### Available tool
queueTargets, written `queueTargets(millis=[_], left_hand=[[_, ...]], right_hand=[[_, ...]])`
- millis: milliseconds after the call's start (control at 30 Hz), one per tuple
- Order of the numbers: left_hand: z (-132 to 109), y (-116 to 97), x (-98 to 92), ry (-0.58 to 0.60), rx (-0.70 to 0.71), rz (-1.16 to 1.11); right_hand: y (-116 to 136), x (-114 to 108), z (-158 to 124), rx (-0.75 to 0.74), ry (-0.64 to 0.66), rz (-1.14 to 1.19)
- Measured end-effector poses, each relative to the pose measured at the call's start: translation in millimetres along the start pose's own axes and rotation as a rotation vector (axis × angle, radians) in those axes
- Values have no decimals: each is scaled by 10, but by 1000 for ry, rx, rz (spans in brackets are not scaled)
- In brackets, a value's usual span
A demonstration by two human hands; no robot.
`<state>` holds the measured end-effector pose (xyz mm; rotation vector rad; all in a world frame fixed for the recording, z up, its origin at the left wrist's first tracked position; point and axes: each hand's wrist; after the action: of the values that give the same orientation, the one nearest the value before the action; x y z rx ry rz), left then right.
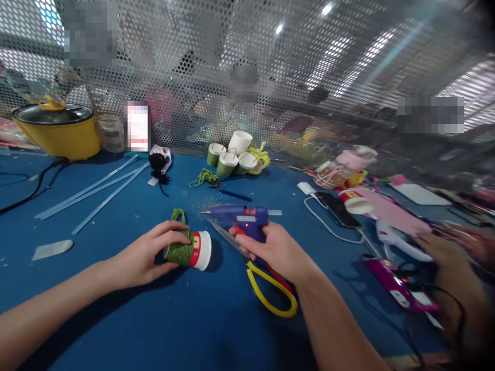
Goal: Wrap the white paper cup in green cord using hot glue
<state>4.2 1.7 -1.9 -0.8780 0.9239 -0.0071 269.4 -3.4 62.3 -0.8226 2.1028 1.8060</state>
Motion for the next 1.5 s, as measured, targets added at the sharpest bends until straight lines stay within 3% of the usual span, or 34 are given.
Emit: queueTargets(millis=[300, 533, 700, 967, 1500], left_hand=[[7, 56, 1, -17, -7, 10], [-2, 60, -3, -15, 10, 10], [-6, 60, -2, -16, 12, 4], [4, 62, -1, -22, 15, -4], [8, 54, -5, -23, 26, -3]], right_hand=[[72, 113, -109, -95, -8, -263], [95, 140, -116, -164, -40, -319], [57, 131, -148, -118, -82, -410], [94, 147, -139, -227, -98, -418], [45, 137, -209, -277, -114, -461]])
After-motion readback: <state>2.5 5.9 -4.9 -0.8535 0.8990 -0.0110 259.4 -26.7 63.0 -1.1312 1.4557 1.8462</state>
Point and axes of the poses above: each hand's wrist, its own z-axis towards the middle knuckle, its own x-axis out of the palm, y = z × x, and after that the axes turned 1 degree about y, right-handed
